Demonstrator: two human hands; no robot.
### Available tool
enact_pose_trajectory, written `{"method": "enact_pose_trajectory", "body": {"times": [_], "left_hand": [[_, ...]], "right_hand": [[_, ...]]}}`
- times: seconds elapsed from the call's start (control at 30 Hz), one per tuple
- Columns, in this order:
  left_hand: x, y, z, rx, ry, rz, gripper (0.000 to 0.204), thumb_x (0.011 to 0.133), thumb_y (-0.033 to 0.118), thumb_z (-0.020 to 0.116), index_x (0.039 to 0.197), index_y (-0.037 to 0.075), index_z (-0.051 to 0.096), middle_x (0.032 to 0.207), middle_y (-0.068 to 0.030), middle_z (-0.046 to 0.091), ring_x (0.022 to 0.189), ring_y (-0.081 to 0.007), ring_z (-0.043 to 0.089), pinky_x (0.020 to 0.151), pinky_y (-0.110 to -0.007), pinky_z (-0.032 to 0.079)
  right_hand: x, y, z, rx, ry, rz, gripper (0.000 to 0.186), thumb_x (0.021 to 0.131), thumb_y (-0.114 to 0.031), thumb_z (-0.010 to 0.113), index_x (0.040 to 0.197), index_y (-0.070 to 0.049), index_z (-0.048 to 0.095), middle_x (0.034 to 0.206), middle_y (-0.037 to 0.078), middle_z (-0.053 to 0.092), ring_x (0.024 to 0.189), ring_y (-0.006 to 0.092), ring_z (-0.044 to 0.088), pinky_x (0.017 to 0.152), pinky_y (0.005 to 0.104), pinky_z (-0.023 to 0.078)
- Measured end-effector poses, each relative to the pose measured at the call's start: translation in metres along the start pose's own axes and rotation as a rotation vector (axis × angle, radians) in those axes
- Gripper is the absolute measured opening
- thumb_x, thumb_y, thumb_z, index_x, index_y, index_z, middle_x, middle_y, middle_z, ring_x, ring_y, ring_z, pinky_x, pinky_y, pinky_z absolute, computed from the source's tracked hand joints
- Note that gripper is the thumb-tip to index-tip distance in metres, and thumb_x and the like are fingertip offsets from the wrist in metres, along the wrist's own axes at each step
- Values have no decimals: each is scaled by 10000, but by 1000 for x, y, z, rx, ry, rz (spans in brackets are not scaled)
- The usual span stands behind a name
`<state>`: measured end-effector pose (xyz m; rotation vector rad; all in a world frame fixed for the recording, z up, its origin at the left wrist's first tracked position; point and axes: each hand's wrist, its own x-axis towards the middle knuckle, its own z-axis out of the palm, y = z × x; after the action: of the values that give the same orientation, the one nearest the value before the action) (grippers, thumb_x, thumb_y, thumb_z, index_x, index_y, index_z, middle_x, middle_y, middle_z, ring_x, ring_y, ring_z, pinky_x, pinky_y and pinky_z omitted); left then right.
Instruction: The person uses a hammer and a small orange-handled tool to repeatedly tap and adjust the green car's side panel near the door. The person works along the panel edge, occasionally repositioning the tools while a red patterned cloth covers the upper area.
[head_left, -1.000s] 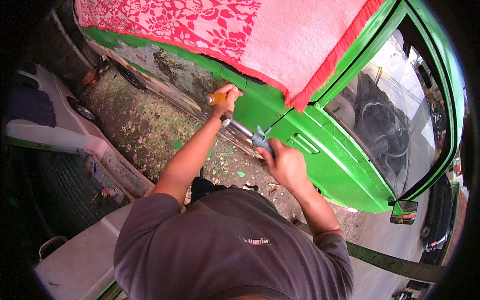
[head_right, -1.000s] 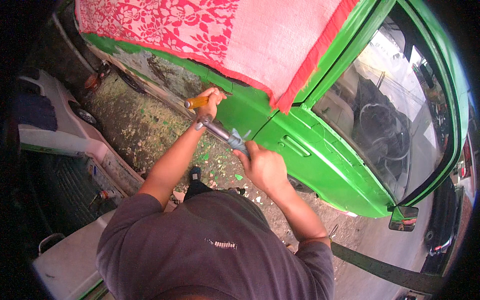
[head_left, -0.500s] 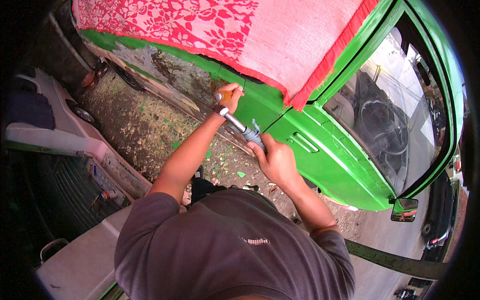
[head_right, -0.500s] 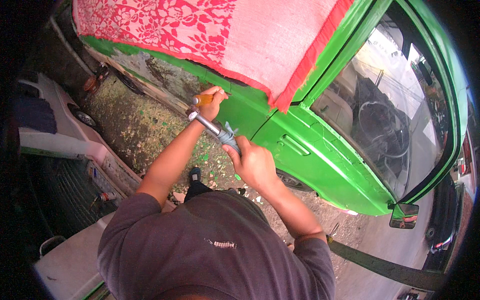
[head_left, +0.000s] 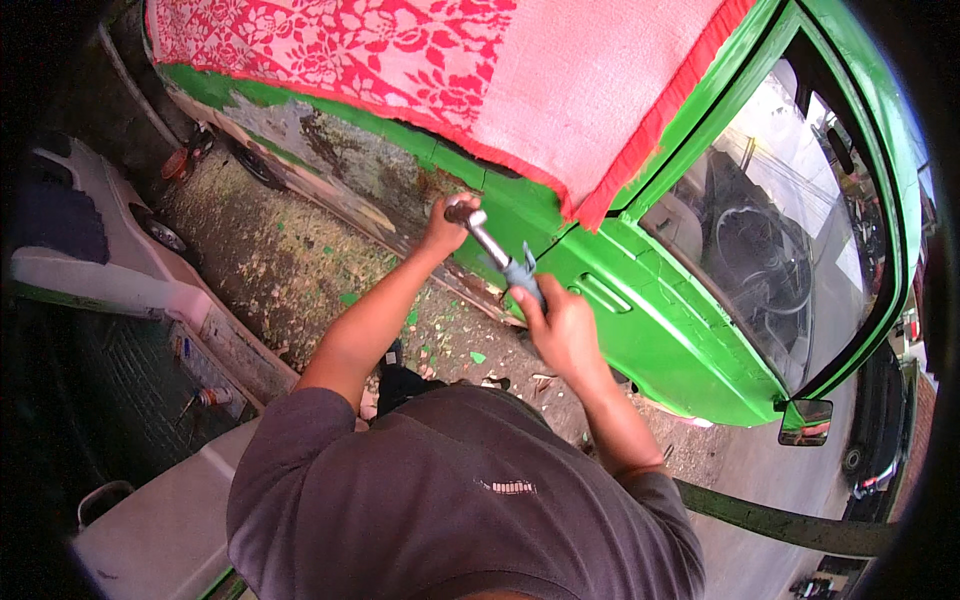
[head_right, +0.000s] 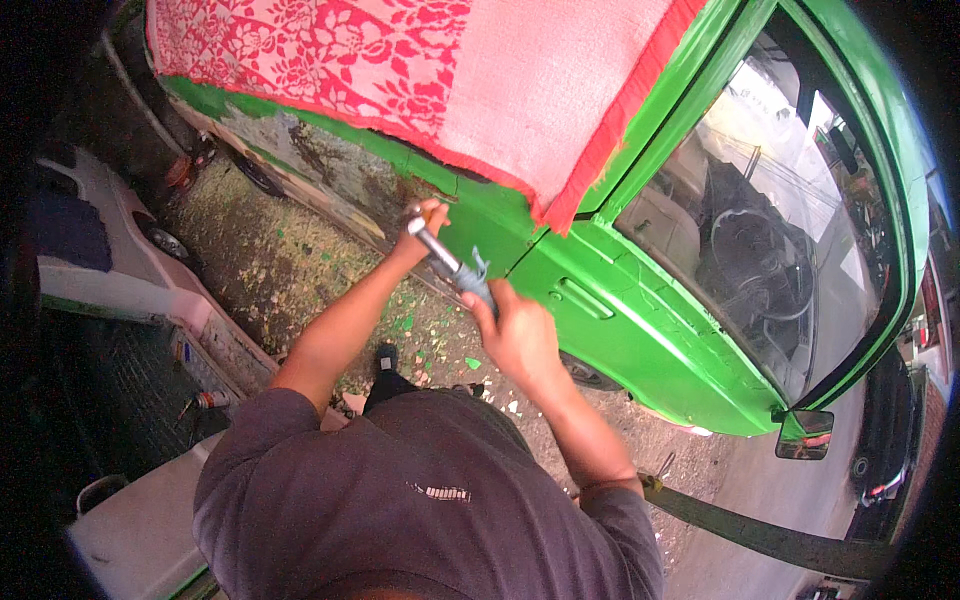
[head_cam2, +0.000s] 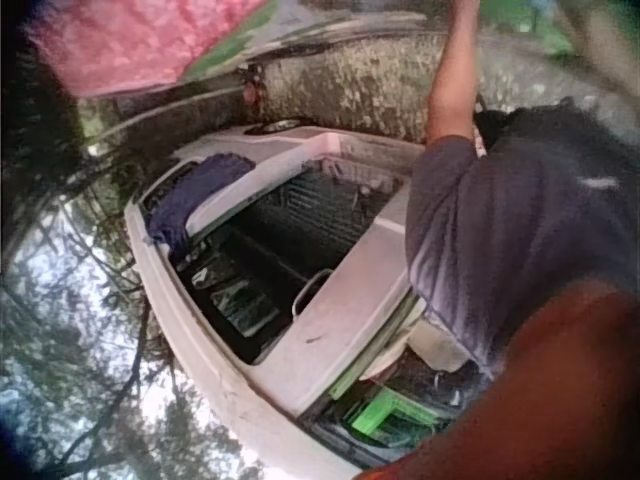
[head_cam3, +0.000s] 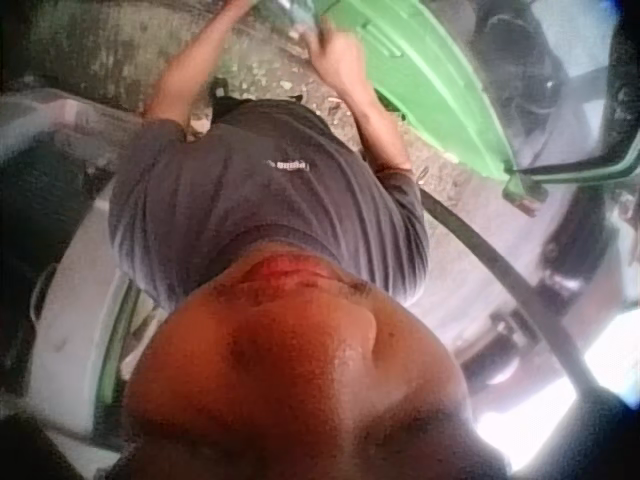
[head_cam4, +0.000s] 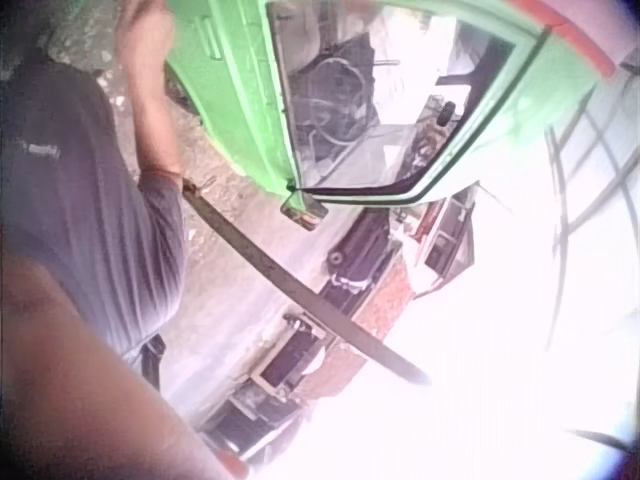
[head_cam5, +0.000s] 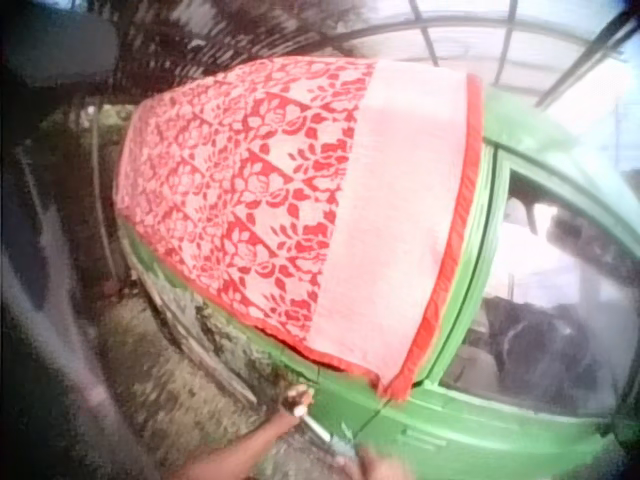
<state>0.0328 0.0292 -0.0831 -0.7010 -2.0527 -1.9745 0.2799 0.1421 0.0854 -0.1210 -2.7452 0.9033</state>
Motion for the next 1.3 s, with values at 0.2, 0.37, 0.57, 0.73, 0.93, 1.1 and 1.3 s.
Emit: {"method": "enact_pose_trajectory", "body": {"times": [0.2,0.37,0.57,0.73,0.93,1.1,1.3], "left_hand": [[-4,26,-14,-322,0,-48,341,955,191,533,652,69,435,633,0,426,595,-114,400,707,-348,497],[12,61,-12,-437,-8,17,348,965,166,469,644,66,380,619,-10,363,596,-123,373,714,-367,498],[24,64,-8,-549,44,-5,357,957,175,469,632,86,350,606,-14,343,579,-137,361,694,-372,490],[26,64,-9,-548,42,0,359,950,171,468,624,92,339,592,-17,339,561,-140,348,677,-371,482],[25,55,-11,-546,31,-12,345,949,158,478,636,74,359,598,-8,348,563,-132,366,657,-359,479],[23,53,-10,-570,45,-7,336,945,147,477,640,61,365,608,-10,358,568,-131,377,648,-353,478],[25,53,-9,-605,21,3,319,930,140,474,642,60,363,609,-14,354,569,-132,368,657,-354,476]], "right_hand": [[-24,12,-12,217,55,-2,343,926,-343,661,933,-4,609,595,186,553,511,348,561,528,423,439],[-28,41,-12,432,120,209,325,948,-297,639,882,18,594,567,111,491,517,164,456,511,355,390],[-27,57,-14,587,207,270,338,964,-291,624,819,5,547,583,33,455,577,100,410,509,320,360],[-26,58,-14,507,183,245,358,956,-303,633,800,6,542,584,43,457,573,109,404,510,323,362],[-24,56,-13,480,167,231,377,953,-326,631,796,6,546,572,51,454,556,123,409,508,332,366],[-23,53,-14,476,157,241,389,950,-344,632,805,8,551,566,61,458,547,130,415,507,338,368],[-23,59,-10,469,153,231,370,949,-337,632,842,12,573,584,69,472,565,135,428,526,340,383]]}}
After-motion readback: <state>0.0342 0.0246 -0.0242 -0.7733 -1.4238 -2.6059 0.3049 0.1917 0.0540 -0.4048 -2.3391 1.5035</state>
